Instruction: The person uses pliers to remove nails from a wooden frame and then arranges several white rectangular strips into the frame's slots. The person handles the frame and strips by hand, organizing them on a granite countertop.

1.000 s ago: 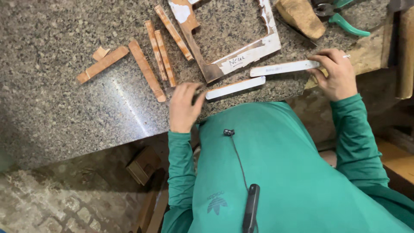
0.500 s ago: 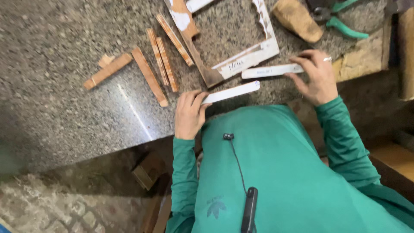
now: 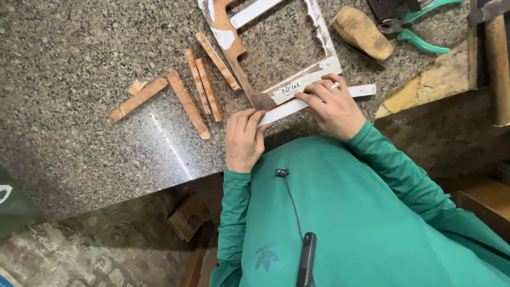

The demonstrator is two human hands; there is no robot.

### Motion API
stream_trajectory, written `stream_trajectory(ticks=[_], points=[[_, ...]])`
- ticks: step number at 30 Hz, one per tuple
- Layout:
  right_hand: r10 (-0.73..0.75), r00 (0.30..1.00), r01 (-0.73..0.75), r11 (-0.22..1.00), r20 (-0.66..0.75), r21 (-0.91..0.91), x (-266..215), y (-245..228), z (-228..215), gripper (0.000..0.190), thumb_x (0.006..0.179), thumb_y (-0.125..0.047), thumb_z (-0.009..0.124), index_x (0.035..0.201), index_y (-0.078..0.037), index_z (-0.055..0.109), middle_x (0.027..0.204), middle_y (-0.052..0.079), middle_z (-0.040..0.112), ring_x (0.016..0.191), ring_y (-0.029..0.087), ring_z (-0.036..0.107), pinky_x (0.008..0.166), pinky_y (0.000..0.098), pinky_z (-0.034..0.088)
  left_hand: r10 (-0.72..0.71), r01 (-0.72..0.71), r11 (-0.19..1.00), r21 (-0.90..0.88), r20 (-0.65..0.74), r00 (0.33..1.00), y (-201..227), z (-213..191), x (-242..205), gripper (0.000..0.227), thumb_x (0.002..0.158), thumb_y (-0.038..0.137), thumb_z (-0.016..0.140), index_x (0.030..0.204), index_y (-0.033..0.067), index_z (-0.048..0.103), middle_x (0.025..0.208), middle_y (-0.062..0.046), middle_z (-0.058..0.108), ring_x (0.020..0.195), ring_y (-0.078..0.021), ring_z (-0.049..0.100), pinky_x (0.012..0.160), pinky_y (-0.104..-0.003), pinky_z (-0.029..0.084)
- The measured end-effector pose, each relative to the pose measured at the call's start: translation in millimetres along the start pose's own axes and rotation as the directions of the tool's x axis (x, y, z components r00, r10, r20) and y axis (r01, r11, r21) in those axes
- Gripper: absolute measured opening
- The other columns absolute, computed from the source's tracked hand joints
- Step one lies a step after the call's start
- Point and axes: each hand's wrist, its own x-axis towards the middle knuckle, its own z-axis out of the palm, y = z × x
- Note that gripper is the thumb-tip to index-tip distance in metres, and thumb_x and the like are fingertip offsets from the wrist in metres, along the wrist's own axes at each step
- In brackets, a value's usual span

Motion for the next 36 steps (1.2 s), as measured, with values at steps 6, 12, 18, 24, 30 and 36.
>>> stream_trajectory(ticks=[6, 12, 18, 24, 30, 36], points=[[0.061, 0.995, -0.055, 0.996, -0.084, 0.073, 13.5, 29.5, 10.9, 0.04, 0.092, -0.004, 0.077, 0.131, -0.004, 0.066, 0.122, 0.014, 0.062, 0.113, 0.033, 0.058, 0.1, 0.0464, 0.047, -0.095, 0.095, 0.995, -0.008, -0.181, 0.979, -23.6, 6.4, -4.0, 0.036, 0.095, 0.016, 0.078, 0.126, 0.0025, 0.067, 0.127, -0.014, 0.062, 0.117, -0.0314, 0.061, 0.101, -0.043, 0.053], [0.067, 0.991, -0.068, 0.998, -0.112, 0.001, 39.2, 60.1, 18.2, 0.043, 0.09, 0.001, 0.075, 0.132, -0.005, 0.068, 0.123, 0.013, 0.06, 0.114, 0.035, 0.058, 0.099, 0.046, 0.048, -0.268, 0.274, 0.962, -0.019, -0.281, 0.922, -48.0, -20.0, -13.6, 0.025, 0.097, 0.006, 0.073, 0.122, 0.0038, 0.069, 0.125, -0.013, 0.063, 0.117, -0.0321, 0.064, 0.103, -0.043, 0.053], [0.008, 0.999, -0.008, 1.0, -0.043, -0.005, 54.9, 68.3, 36.6, 0.049, 0.08, 0.001, 0.075, 0.128, -0.009, 0.071, 0.124, 0.013, 0.06, 0.119, 0.035, 0.055, 0.106, 0.0484, 0.045, -0.397, 0.378, 0.918, -0.123, -0.26, 0.88, -47.5, -27.7, -16.9, 0.019, 0.098, 0.003, 0.069, 0.117, 0.0025, 0.071, 0.12, -0.013, 0.063, 0.111, -0.0294, 0.065, 0.096, -0.039, 0.056], [-0.004, 1.0, 0.006, 0.997, -0.031, 0.075, 52.2, 74.3, 34.6, 0.045, 0.087, -0.004, 0.08, 0.131, -0.011, 0.072, 0.127, 0.012, 0.06, 0.121, 0.035, 0.052, 0.108, 0.0495, 0.04, -0.389, 0.372, 0.921, -0.113, -0.231, 0.892, -42.0, -16.9, -14.9, 0.017, 0.098, 0.006, 0.07, 0.115, 0.0038, 0.071, 0.12, -0.012, 0.064, 0.114, -0.0306, 0.065, 0.099, -0.041, 0.054], [-0.006, 0.999, 0.007, 1.0, -0.053, 0.022, 53.3, 73.6, 34.0, 0.049, 0.085, 0.0, 0.077, 0.132, -0.012, 0.072, 0.126, 0.01, 0.061, 0.12, 0.033, 0.054, 0.11, 0.0477, 0.041, -0.37, 0.356, 0.929, -0.104, -0.199, 0.908, -42.9, -17.3, -11.8, 0.017, 0.099, 0.007, 0.068, 0.115, 0.0043, 0.072, 0.121, -0.012, 0.065, 0.116, -0.0321, 0.065, 0.101, -0.042, 0.052], [0.042, 0.996, -0.036, 0.997, -0.084, 0.061, 53.1, 79.2, 33.8, 0.039, 0.091, -0.005, 0.08, 0.129, -0.011, 0.072, 0.125, 0.009, 0.062, 0.117, 0.033, 0.056, 0.107, 0.0481, 0.041, -0.397, 0.381, 0.917, -0.118, -0.193, 0.897, -46.5, -16.8, -15.1, 0.015, 0.099, 0.008, 0.068, 0.113, 0.0038, 0.072, 0.119, -0.012, 0.067, 0.114, -0.0314, 0.066, 0.1, -0.042, 0.053]])
